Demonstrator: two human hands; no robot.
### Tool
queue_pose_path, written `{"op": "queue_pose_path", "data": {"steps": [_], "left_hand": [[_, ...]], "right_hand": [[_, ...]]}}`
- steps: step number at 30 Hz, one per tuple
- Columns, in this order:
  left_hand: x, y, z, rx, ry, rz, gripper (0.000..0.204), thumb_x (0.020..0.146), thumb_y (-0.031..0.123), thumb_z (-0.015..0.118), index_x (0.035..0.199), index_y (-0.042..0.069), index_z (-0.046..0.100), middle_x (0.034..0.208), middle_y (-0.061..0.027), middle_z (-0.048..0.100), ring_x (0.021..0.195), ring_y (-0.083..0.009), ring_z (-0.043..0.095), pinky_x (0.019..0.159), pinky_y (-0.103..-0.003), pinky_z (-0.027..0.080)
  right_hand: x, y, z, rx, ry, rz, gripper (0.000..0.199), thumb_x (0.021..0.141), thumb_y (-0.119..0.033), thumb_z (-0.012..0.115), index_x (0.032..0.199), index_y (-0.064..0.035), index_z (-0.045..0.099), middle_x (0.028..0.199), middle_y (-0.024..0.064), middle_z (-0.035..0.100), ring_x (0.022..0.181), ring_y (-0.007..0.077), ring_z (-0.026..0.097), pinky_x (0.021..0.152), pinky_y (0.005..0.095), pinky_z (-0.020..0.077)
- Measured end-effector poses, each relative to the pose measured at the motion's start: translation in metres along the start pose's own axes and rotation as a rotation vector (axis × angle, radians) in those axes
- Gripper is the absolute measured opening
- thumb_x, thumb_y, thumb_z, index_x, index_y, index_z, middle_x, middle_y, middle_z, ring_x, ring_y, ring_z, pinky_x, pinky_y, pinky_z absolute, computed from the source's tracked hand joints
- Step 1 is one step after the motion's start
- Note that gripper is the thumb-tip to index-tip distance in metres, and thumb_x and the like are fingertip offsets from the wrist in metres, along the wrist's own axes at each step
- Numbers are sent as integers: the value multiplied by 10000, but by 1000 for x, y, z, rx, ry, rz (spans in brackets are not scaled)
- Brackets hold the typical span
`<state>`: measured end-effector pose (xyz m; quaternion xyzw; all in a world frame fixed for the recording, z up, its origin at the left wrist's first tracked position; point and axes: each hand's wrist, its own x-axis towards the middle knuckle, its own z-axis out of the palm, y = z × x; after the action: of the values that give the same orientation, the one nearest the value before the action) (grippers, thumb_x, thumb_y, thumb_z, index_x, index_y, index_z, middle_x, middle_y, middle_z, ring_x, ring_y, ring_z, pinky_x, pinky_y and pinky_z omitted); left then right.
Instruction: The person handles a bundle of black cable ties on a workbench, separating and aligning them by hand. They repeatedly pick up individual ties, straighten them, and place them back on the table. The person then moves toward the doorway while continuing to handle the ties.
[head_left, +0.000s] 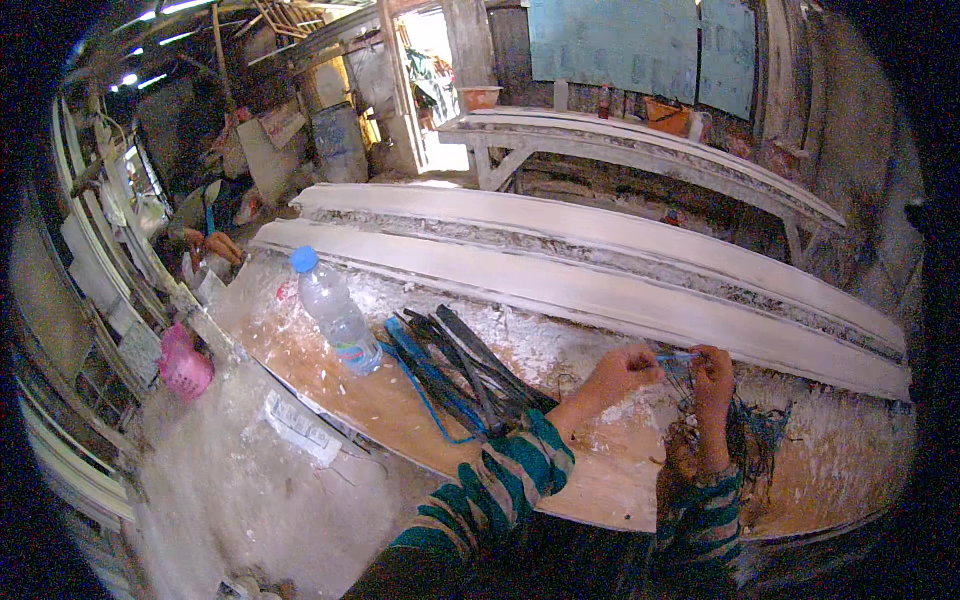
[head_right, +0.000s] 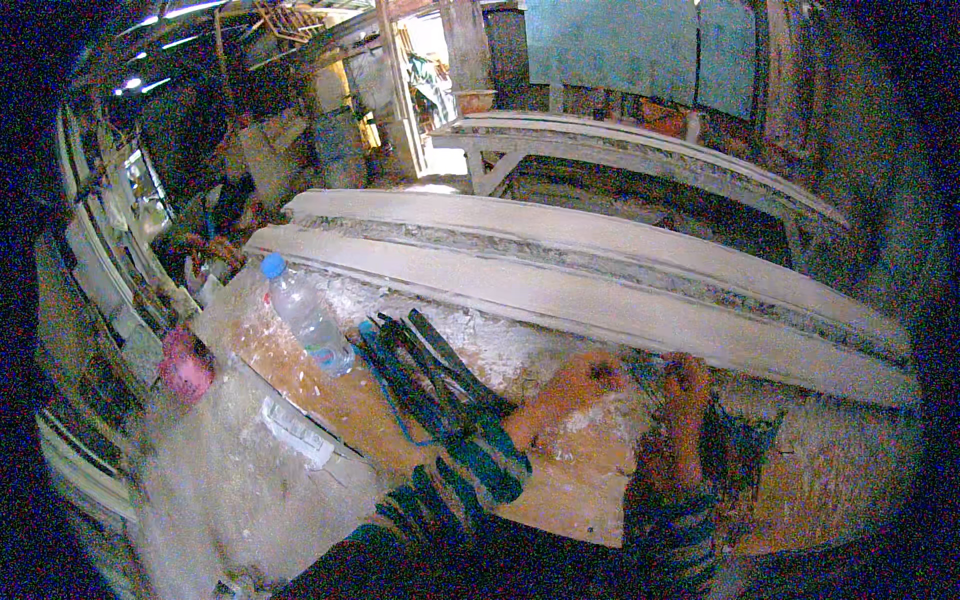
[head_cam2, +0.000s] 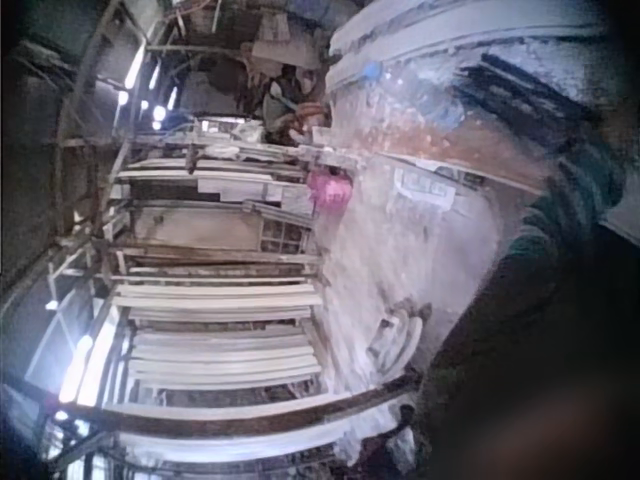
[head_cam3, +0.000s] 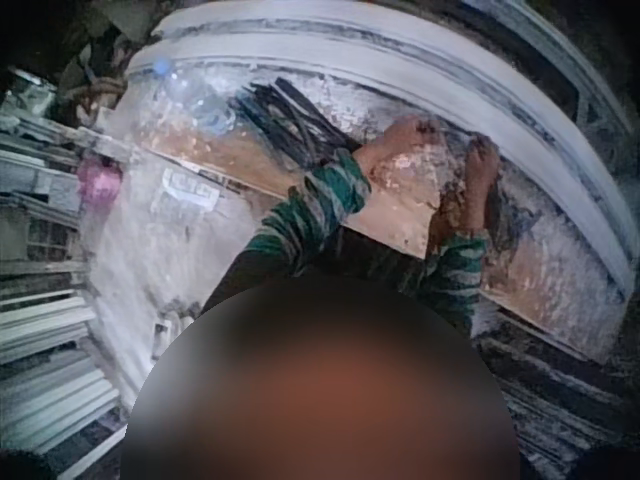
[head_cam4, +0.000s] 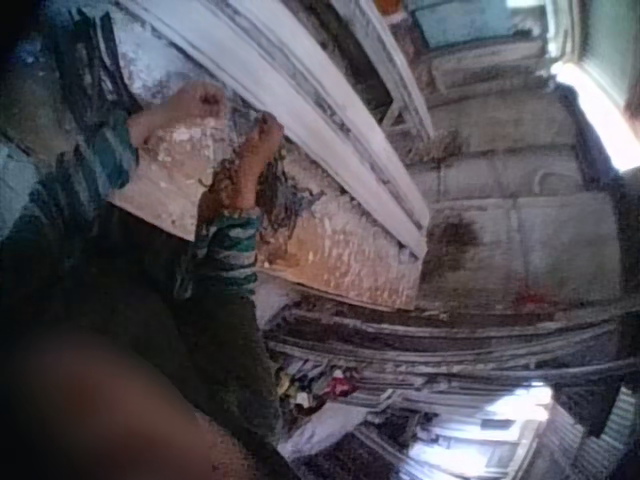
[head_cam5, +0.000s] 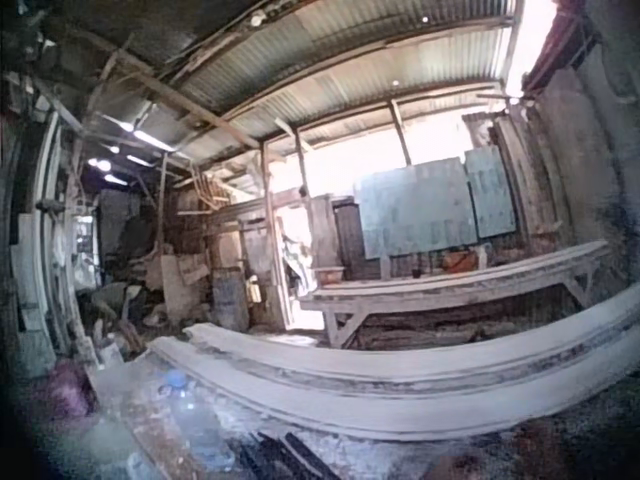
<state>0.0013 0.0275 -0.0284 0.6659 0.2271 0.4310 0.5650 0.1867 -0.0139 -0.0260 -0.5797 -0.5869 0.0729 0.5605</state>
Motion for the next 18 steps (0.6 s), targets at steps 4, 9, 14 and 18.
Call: {"op": "queue_pose_path", "data": {"steps": [4,9,14,18], "left_hand": [[3,-13,-18,159,406,32,195,728,188,667,795,21,590,664,-39,581,607,-116,525,549,-255,422],[9,-23,-34,317,647,57,175,687,149,680,706,21,562,599,-37,559,553,-120,516,514,-272,420],[8,-21,-33,441,711,-31,293,645,220,745,604,41,517,553,-32,535,534,-121,509,507,-273,414],[8,-22,-28,252,658,-125,305,627,253,762,619,40,544,566,-39,552,537,-131,516,519,-279,424]], "right_hand": [[0,-8,-1,246,-86,-60,121,700,10,601,807,-41,577,861,53,520,808,151,516,726,252,411],[-22,-55,5,169,-489,-84,164,690,-23,641,847,-49,603,918,68,538,912,195,511,806,298,400],[-34,-93,18,256,-641,-134,172,706,-59,648,878,-47,640,928,92,579,947,222,530,783,327,430],[-27,-97,8,148,-626,-163,132,683,-64,674,812,-40,655,876,106,599,860,233,564,756,326,441]]}}
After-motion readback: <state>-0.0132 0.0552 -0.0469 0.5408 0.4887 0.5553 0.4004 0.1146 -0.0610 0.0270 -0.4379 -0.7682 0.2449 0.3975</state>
